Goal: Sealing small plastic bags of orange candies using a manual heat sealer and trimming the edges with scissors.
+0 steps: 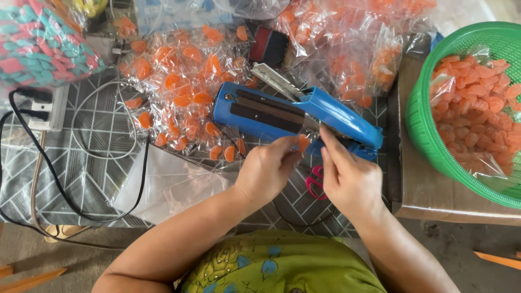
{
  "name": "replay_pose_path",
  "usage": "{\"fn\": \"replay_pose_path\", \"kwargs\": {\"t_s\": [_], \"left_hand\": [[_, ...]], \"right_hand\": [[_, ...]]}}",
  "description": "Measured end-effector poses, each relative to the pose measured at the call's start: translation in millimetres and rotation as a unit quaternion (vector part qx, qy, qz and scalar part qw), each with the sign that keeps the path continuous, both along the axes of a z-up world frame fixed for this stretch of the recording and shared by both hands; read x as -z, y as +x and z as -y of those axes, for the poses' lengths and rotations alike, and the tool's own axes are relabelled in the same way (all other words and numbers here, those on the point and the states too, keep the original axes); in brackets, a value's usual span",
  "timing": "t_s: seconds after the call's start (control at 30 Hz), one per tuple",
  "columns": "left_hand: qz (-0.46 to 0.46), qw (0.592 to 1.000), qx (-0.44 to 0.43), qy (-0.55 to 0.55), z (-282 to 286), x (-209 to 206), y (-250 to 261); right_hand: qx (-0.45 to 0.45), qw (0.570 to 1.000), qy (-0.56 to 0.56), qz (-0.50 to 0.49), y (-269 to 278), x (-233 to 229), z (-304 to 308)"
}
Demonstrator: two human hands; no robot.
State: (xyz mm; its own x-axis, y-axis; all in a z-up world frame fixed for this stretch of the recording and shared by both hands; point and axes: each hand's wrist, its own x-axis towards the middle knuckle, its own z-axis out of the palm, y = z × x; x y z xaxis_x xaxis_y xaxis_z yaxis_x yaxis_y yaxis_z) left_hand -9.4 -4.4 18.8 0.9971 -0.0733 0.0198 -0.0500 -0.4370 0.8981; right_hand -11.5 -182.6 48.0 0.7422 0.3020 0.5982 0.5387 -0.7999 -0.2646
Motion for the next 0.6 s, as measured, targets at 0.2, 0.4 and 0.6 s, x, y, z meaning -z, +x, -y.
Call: {"fn": "replay_pose_path", "kwargs": {"t_s": [0.2,0.4,0.6], "left_hand": [[-0.197,0.942,-0.018,-0.272,3,-5,5],[-0.094,0.972,0.023,-0.215,0,-14,2],[-0.259,0.919,-0.015,-0.297,10,-17,12]], "right_hand": [[-0.024,0.995,0.082,0.057,14,-36,45],[-0.103,0.983,0.151,0.015,63,-52,40],[-0.048,0.950,0.020,-0.308,96,-68,1]]}}
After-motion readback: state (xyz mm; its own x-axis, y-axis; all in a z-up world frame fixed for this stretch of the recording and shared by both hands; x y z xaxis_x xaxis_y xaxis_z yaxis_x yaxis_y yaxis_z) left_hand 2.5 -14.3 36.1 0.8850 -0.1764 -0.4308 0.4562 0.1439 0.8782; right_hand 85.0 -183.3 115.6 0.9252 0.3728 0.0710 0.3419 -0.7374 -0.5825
